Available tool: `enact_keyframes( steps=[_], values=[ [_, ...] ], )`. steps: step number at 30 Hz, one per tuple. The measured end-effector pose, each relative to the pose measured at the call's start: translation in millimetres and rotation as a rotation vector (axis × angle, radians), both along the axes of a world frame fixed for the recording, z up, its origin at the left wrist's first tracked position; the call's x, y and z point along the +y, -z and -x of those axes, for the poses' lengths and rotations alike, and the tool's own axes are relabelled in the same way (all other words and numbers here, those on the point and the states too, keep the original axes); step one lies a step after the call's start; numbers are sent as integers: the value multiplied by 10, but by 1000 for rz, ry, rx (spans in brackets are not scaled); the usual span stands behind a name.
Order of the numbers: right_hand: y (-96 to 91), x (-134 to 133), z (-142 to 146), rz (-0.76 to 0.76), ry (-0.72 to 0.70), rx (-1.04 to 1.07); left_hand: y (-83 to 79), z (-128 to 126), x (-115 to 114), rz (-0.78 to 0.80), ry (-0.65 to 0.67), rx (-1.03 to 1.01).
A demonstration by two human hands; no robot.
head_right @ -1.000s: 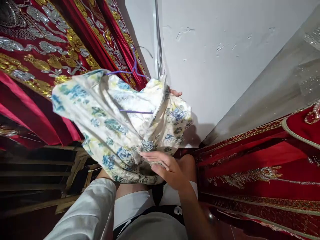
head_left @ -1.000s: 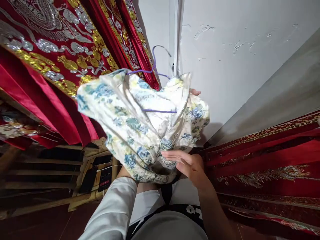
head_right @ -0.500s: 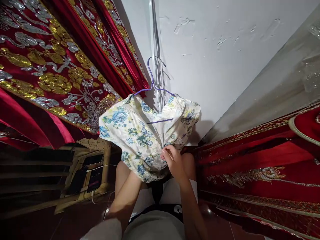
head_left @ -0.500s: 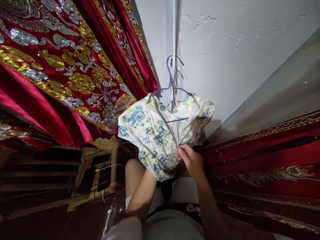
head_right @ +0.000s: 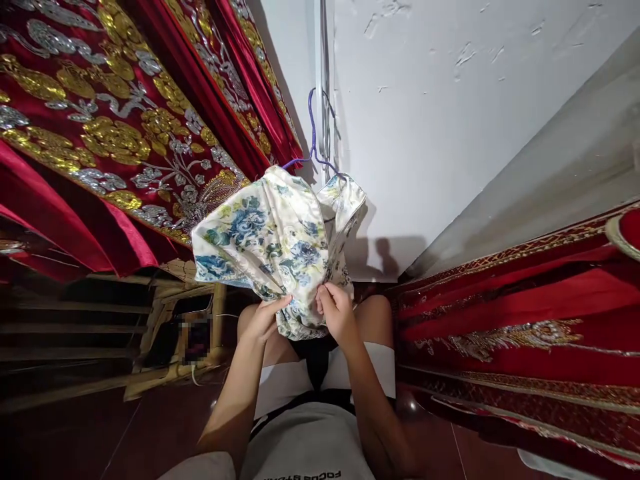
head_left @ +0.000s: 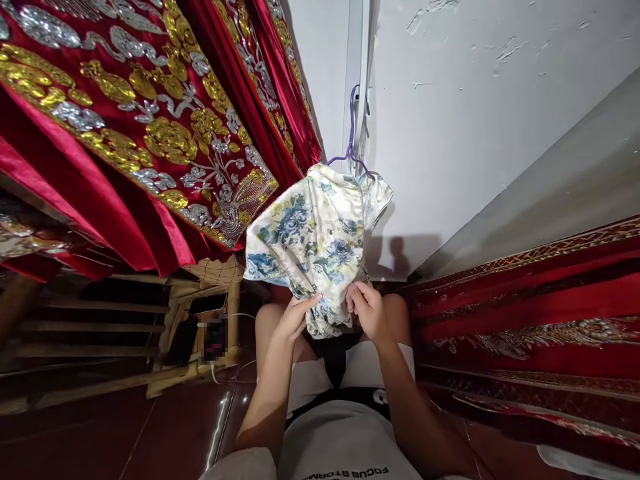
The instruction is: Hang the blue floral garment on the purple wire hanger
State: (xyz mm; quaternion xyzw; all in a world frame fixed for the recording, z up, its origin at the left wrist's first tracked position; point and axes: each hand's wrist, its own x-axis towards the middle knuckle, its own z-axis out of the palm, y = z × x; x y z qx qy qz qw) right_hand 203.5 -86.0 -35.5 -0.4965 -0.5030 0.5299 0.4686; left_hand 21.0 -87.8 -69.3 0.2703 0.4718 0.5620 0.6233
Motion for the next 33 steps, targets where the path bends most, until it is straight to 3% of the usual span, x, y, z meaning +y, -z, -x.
enact_keyframes(
  steps=[3,6,8,9,11,14,20,24,29,33],
  values=[
    [-90,-47,-82,4,66,7,53,-76,74,-59,-252,92],
    [-104,-89,-131,23,76,18,150,-194,48,-265,-611,423],
    [-80,-106,-113,36,47,53,200,-312,-23,-413,-682,652],
    [-67,-110,-91,41,20,67,212,-378,-61,-476,-630,732],
    [-49,-113,-38,46,-38,81,209,-507,-120,-565,-396,793],
    [-51,-116,18,47,-63,96,150,-653,-145,-578,-122,731],
    [-197,-46,-60,111,8,160,41,-765,-129,-522,-25,682],
    [-566,301,-166,65,135,234,56,-784,-98,-590,23,752],
    [-1187,929,-197,-102,133,212,163,-706,-57,-653,86,880],
    [-1381,1115,-148,-239,96,216,81,-549,14,-720,244,957]
  ],
)
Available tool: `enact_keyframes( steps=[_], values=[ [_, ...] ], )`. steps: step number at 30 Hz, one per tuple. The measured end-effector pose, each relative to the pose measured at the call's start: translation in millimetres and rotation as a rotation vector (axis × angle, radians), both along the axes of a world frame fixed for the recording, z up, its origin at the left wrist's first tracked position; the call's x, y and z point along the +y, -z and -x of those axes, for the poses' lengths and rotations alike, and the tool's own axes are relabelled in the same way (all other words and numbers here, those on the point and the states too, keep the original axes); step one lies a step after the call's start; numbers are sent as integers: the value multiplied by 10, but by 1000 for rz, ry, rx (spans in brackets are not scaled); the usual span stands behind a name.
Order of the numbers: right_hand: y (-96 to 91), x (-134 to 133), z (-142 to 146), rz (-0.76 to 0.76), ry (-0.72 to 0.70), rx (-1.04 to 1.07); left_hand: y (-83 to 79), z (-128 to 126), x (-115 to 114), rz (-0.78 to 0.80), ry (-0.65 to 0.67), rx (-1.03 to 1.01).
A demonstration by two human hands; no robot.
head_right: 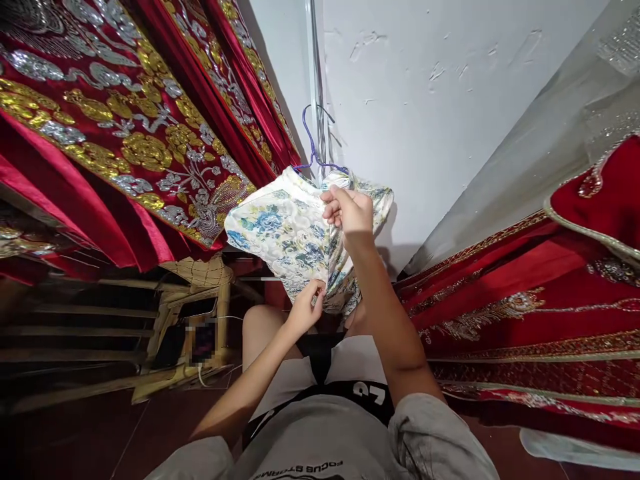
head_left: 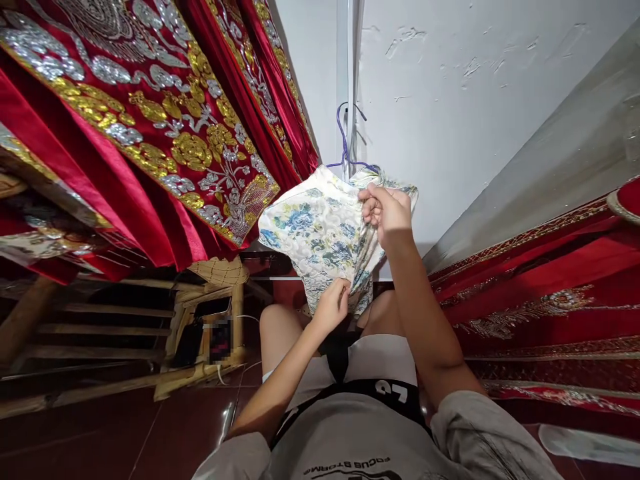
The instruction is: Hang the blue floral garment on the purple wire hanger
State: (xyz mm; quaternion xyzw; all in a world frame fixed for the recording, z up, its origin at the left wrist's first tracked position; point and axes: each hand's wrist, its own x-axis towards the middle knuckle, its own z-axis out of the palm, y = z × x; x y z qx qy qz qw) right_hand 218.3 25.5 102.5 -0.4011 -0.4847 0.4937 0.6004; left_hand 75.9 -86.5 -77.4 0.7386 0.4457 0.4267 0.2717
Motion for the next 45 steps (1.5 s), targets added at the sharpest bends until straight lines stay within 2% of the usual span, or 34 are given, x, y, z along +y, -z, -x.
enact_keyframes(
  steps=[2,4,7,10,12,14,16,19,21,24,26,29,31,33,36,38,40,43,45],
  values=[
    [17,-31,32,-19,-55,-25,-203,94,108,2,47,21],
    [47,-92,65,-15,-98,-41,-518,174,283,-58,35,-37],
    [39,-157,104,-10,-141,-67,-1089,227,614,-294,-107,-167],
    [7,-142,112,-49,-166,-115,-1568,180,882,-455,-105,-64],
    [47,-100,95,-106,-122,-147,-1759,129,976,-521,-83,44],
    [170,-66,61,-136,-58,-198,-1845,130,1025,-562,-108,84],
    [359,-71,17,-104,-38,-280,-1844,251,1082,-569,-200,2],
    [653,-186,-35,-14,-63,-378,-1715,692,1248,-434,-392,-366],
    [789,-313,-37,12,-106,-369,-1551,1052,1375,-198,-498,-742],
    [891,-506,23,23,-212,-304,-1193,1368,1448,11,-569,-894],
    [934,-606,75,44,-231,-256,-903,1321,1380,103,-580,-933],
    [1020,-709,90,97,-175,-168,-490,975,1176,220,-579,-990],
    [1084,-759,36,137,-144,-139,-298,714,1051,280,-561,-1008],
    [1134,-803,-54,176,-153,-153,-204,518,980,327,-522,-1001],
    [1171,-852,-189,248,-252,-210,-235,356,961,363,-442,-958],
    [1191,-860,-251,297,-339,-256,-333,287,956,357,-394,-936],
    [1224,-838,-291,323,-362,-302,-463,220,916,321,-320,-946],
    [1276,-754,-317,282,-173,-309,-686,124,766,221,-146,-960],
    [1284,-693,-305,215,-17,-272,-844,75,620,145,-66,-879]
  ],
)
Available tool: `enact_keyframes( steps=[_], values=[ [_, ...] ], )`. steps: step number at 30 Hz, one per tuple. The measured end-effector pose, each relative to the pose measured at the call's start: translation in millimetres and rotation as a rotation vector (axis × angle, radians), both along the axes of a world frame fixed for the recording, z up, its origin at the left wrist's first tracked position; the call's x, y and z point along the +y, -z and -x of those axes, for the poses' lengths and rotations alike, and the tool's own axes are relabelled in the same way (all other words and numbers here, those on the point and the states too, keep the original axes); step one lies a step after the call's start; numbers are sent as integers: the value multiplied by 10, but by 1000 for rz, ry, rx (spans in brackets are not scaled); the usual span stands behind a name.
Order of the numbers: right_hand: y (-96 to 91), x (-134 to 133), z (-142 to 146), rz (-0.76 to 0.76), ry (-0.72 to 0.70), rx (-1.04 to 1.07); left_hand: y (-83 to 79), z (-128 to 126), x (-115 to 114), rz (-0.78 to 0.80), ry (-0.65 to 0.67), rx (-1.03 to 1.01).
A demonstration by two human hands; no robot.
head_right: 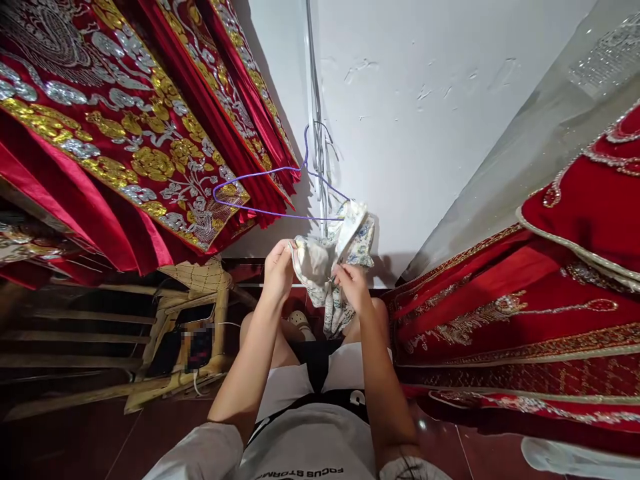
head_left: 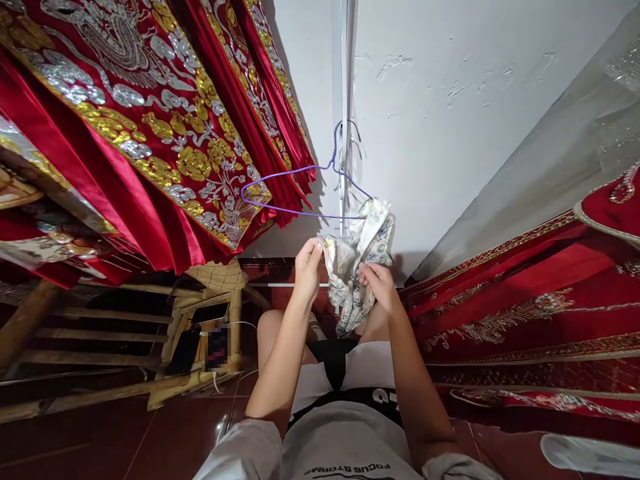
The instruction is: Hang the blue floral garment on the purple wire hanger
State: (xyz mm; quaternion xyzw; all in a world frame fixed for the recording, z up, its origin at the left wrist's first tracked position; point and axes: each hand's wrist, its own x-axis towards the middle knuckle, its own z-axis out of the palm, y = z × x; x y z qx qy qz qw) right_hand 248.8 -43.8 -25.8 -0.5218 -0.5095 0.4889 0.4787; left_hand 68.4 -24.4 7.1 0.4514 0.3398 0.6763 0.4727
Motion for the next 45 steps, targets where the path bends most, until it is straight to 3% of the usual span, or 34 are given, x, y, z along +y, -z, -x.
enact_keyframes(
  steps=[3,6,9,12,18,22,25,27,30,32,36,40,45],
  values=[
    [-58,45,86,-57,-33,116,-223,-51,-219,-112,59,249],
    [-169,24,214,-9,-259,300,-368,-64,-344,-233,133,450],
    [-290,-6,275,34,-439,354,-375,-5,-325,-304,104,562],
    [-408,-9,241,43,-570,206,-248,122,-217,-257,141,570],
    [-611,-61,98,57,-630,-69,154,294,-77,-64,508,682],
    [-682,-70,-64,10,-572,-226,403,366,-131,-45,654,844],
    [-713,73,-203,-106,-434,-280,516,526,-199,21,726,914],
    [-720,272,-265,-261,-313,-300,524,693,-219,85,691,1012],
    [-684,695,-271,-446,-127,-284,414,983,-184,162,553,1221],
    [-615,999,-217,-480,-59,-264,274,1161,-124,189,416,1360],
    [-427,1414,-78,-406,-135,-278,-53,1401,6,174,89,1478],
    [-338,1431,-101,-396,-79,-335,-332,1488,65,33,-137,1403],
    [-473,1182,-292,-484,-72,-363,-588,1446,144,-25,-315,1418]
  ],
)
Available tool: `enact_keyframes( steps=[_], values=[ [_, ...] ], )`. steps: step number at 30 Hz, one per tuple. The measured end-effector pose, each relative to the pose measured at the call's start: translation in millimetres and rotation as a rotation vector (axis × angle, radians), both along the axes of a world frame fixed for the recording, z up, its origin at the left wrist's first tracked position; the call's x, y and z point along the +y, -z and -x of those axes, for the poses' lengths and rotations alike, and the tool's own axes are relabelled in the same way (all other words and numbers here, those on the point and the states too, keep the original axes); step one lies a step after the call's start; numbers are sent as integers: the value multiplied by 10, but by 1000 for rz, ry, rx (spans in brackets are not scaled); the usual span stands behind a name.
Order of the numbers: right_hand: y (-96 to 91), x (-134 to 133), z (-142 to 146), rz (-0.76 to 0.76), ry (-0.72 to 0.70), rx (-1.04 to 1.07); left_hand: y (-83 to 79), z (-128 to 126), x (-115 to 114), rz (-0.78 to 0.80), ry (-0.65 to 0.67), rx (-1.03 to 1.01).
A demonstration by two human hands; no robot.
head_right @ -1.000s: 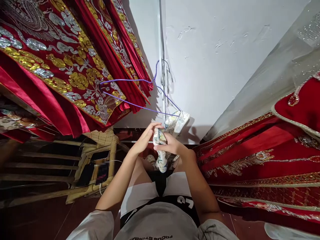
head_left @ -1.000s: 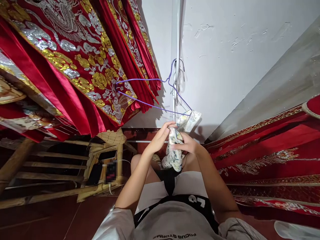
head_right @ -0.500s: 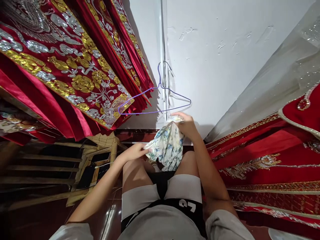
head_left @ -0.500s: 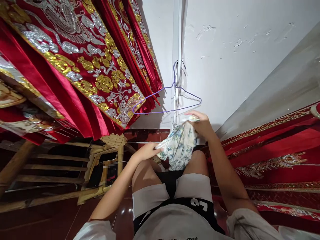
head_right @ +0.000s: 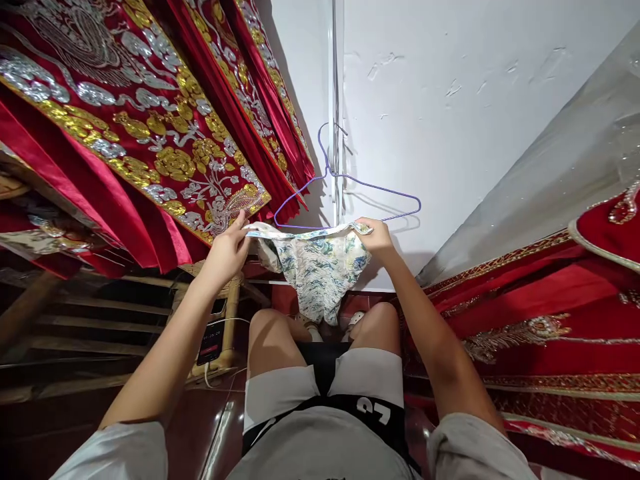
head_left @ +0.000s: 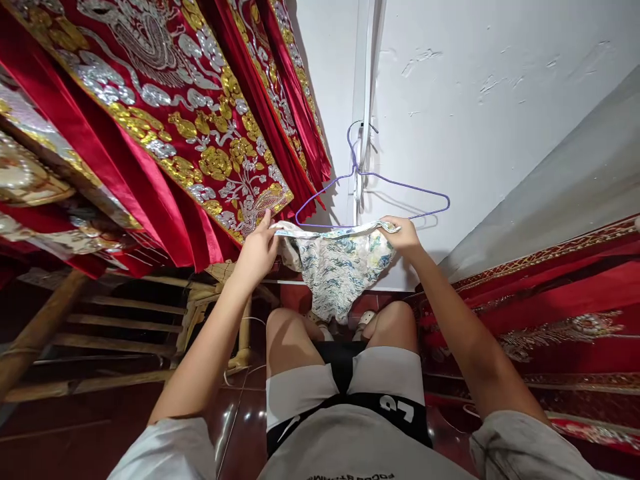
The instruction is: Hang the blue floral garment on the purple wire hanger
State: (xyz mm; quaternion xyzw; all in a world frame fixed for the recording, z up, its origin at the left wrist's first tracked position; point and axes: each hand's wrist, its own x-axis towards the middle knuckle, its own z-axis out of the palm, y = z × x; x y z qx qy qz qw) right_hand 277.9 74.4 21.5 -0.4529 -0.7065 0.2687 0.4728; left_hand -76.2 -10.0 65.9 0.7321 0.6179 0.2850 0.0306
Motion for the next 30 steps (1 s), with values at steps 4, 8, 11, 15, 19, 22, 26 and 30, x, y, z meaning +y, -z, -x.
enact_keyframes(
  steps=[4,8,11,15,19,22,26,30],
  values=[
    [-134,-148,-58,-2,-2,2,-137,-82,196,197,-180,150],
    [-154,-213,-35,30,5,-2,-134,-90,424,372,-215,278],
    [-126,-249,2,65,6,26,-93,-84,526,331,-172,282],
    [-120,-302,73,116,-48,44,-135,-195,586,-15,-56,101],
    [-158,-376,142,132,-94,36,-219,-415,698,-201,154,-114],
    [-192,-453,133,127,-115,24,-224,-537,810,-229,249,-222],
    [-219,-465,-64,108,-8,46,-216,-563,869,-231,259,-221],
    [-256,-313,-406,-30,275,60,-276,-512,831,-192,252,-172]
  ],
)
